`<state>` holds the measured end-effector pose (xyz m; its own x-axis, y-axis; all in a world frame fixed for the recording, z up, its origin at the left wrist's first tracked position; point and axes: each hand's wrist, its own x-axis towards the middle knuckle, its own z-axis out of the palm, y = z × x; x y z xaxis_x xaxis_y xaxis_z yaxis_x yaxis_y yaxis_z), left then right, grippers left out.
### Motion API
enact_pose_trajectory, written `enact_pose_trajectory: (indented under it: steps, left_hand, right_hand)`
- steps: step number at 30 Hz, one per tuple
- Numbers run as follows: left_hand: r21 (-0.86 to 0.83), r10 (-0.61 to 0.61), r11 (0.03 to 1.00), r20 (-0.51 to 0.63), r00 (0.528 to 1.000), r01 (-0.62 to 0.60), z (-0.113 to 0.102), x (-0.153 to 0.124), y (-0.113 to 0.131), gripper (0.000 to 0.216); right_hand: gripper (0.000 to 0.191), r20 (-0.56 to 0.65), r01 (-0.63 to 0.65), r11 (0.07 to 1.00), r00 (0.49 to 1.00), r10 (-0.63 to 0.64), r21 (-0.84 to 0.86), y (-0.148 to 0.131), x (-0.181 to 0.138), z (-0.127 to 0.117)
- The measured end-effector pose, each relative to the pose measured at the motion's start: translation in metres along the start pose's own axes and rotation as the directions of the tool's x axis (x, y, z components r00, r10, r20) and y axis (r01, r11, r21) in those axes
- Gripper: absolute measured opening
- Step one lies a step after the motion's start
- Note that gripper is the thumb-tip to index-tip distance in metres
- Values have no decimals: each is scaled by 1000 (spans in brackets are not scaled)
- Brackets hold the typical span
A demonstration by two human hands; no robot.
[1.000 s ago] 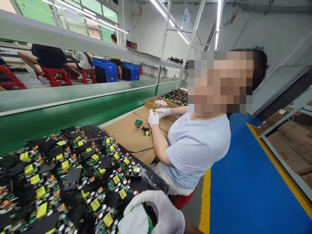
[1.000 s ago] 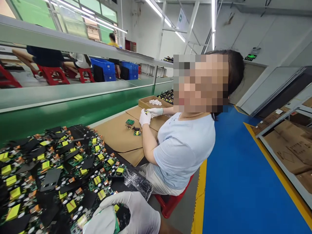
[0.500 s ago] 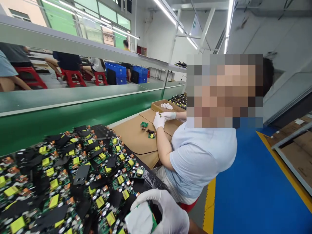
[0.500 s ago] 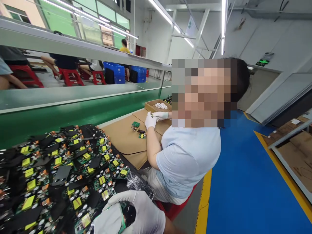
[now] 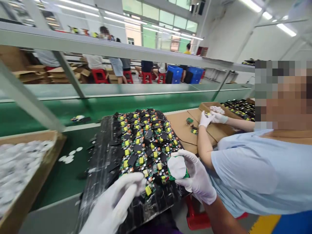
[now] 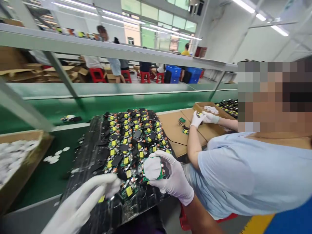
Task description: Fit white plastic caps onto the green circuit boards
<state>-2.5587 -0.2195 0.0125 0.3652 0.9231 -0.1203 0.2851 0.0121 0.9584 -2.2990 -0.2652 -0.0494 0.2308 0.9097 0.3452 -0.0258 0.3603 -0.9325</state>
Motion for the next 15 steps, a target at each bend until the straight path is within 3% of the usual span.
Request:
enact_pose_trajectory:
  steps: [3, 6, 8, 11, 15]
  left_hand:
    - [-41, -5, 999, 67, 998, 8, 20, 7, 12, 45]
    - [-133, 72, 990, 145, 987, -53, 35, 19, 19, 40]
    - [-179, 126, 980, 199, 972, -90, 40, 23, 19, 32]
    - [-299, 174, 950, 275, 945, -88, 42, 26, 13, 40]
    - [-382, 150, 923, 235, 960, -50, 38, 29, 8, 49]
  right_hand:
    - [72, 123, 56, 996, 991, -47, -73, -3, 1, 10]
    - [68, 239, 125, 982, 967, -88, -144, -6, 6, 24]
    - [64, 305, 194, 966, 943, -136, -172, -10, 10, 34]
    - [59, 356, 256, 943, 919, -170, -212, -14, 17, 48]
    - [80, 399, 173, 952, 915, -61, -252, -16, 21, 61]
